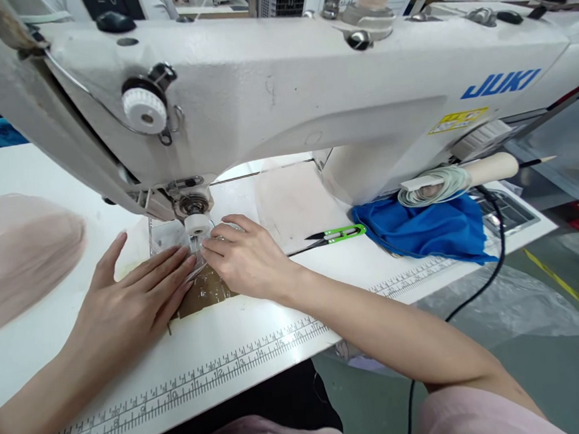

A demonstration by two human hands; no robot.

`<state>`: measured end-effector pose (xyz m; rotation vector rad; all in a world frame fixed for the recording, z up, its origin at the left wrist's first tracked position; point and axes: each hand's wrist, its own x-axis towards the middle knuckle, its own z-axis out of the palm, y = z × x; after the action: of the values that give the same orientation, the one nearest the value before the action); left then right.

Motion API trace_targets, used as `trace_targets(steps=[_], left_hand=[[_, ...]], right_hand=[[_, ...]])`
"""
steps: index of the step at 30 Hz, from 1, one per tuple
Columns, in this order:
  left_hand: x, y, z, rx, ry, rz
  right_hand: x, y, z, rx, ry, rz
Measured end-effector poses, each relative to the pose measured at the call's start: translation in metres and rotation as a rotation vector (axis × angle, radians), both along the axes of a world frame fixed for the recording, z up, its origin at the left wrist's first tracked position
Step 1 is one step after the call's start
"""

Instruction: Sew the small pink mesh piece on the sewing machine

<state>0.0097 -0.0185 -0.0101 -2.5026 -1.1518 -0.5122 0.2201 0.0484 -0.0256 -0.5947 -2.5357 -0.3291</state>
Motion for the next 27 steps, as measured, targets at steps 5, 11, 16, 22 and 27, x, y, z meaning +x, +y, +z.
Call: trace_targets(steps=[5,11,16,22,27], left_hand=[[-0.002,0.001,0.001,-0.001,-0.009,-0.005],[-0.004,0.004,-0.001,-0.013,-0.016,-0.005],[-0.005,0.006,-0.002,-0.025,-0.009,-0.002],[-0.006,0.009,-0.003,-0.013,0.000,0.005],[-0.008,0.012,-0.004,-0.023,0.013,0.009]], right_hand=[[0.001,0.000,0.000,0.001,0.011,0.009],[0.002,0.000,-0.001,-0.016,-0.020,-0.011],[0.000,0.001,-0.001,0.011,-0.017,-0.027],[0.000,0.003,-0.002,-0.032,-0.033,-0.044],[-0.001,0.005,-0.002,-0.077,-0.031,-0.038]])
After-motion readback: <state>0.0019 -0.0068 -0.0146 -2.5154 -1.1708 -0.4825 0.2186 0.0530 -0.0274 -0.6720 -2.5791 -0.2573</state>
